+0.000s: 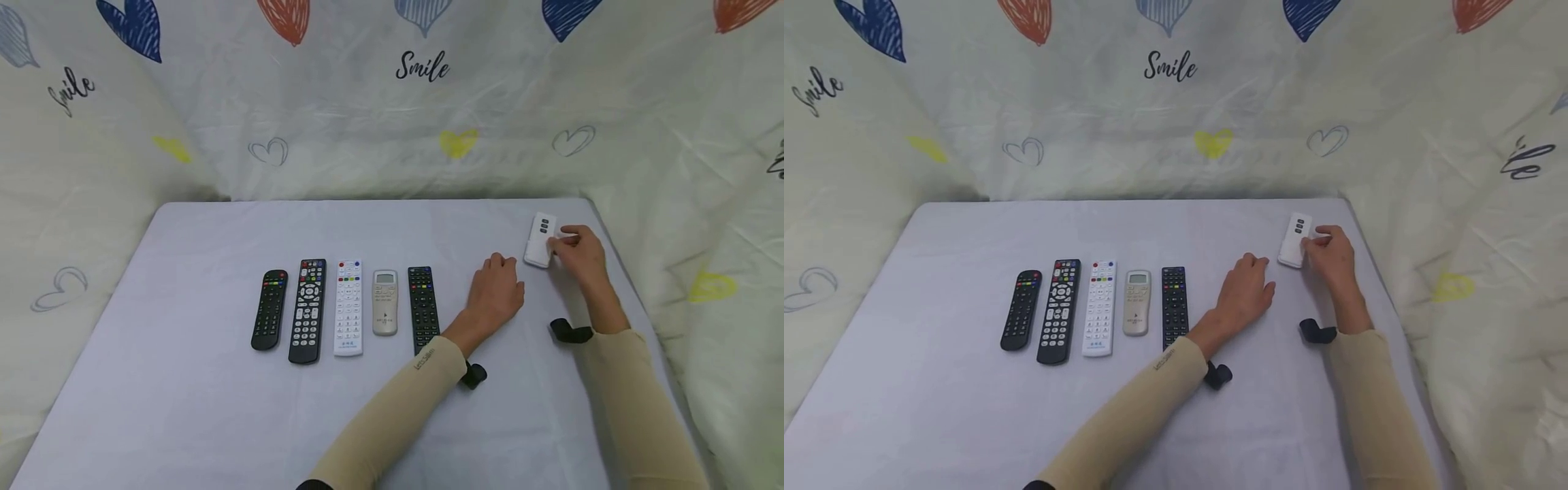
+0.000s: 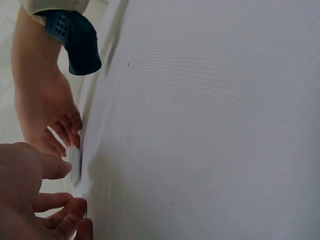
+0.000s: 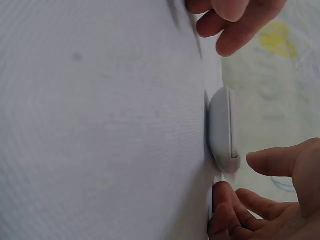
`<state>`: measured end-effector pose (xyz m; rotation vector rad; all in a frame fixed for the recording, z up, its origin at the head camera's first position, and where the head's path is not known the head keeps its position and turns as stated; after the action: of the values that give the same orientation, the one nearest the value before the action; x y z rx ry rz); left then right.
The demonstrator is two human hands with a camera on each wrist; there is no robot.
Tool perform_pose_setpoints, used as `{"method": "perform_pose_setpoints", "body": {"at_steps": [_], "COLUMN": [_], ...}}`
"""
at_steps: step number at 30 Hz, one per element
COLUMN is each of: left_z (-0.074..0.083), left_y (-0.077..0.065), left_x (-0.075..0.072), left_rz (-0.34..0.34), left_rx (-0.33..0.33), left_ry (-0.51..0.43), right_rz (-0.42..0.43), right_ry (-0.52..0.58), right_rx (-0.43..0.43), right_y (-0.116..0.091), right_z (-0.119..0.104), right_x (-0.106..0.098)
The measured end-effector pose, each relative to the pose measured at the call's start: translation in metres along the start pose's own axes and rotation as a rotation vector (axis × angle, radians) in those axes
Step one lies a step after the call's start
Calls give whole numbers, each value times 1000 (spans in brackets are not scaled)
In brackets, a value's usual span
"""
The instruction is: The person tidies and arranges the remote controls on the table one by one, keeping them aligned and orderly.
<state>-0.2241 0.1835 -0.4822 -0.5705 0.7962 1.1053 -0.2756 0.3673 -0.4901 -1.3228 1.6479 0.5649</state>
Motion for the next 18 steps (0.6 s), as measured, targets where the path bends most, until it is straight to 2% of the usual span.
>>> {"method": "perform_pose_setpoints", "body": {"at_steps": [5, 9, 18], "left_z": [2, 2, 7], "left_y": [7, 12, 17], "left_x": [7, 12, 13], "left_rz": [-10, -27, -11], "left_rx": [-17, -36, -64], "left_ry": [53, 69, 89], "right_rz": [22, 2, -23], "right_ry": [0, -10, -27], "right_rx": [-29, -11, -9], "right_y": [7, 12, 22], "right_z": [-1, 2, 1], "right_x": [2, 3, -2]}}
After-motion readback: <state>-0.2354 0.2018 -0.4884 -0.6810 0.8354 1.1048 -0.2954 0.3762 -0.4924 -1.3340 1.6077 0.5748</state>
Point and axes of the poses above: each hand's wrist, its own y-axis towards the middle knuckle, its own x-axis out of the palm, z = x × y, the point moved 7 cm from there along y, towards the middle knuckle, and after that the axes turned 15 degrees about -y, right-handed, at the moved point
